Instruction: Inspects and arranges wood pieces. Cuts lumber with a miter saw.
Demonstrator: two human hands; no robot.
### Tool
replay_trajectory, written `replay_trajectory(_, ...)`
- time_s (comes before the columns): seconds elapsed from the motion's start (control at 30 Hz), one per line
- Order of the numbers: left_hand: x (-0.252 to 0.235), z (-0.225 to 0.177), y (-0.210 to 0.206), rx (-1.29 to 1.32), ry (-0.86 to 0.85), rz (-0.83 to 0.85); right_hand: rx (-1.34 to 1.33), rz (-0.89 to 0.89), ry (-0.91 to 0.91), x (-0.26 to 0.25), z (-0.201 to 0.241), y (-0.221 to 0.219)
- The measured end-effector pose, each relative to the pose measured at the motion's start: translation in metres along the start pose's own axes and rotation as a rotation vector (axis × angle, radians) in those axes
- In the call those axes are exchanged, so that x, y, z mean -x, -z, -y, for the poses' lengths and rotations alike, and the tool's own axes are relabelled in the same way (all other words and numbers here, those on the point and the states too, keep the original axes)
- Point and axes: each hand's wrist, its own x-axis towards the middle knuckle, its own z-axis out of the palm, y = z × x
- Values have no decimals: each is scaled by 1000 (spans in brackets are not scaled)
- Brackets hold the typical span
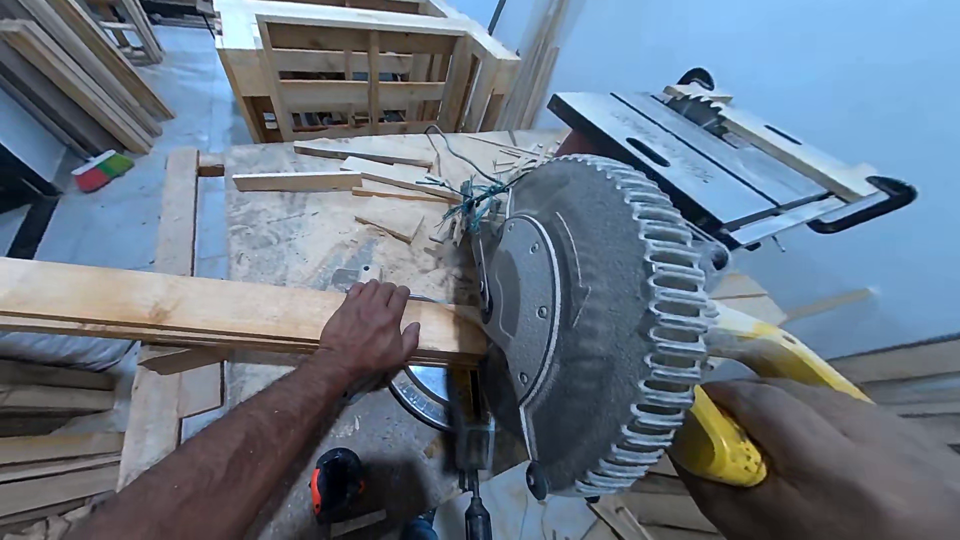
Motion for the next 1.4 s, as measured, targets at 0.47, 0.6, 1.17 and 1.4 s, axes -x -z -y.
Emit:
replay_trajectory(0.47, 3, 1, 2, 27, 23, 21, -52, 25, -83, 23, 23, -22)
replay_trajectory(0.6, 0, -1, 8, 51, 11, 60, -62, -90, -40, -60, -13, 33)
replay_trajectory(1.17, 7, -11, 6, -66, -76, -76, -939, 457, -751, 2, 26, -220)
replay_trajectory(1.4, -2, -42, 19, -99, 45, 56, -796, 418, -460, 15, 41, -242)
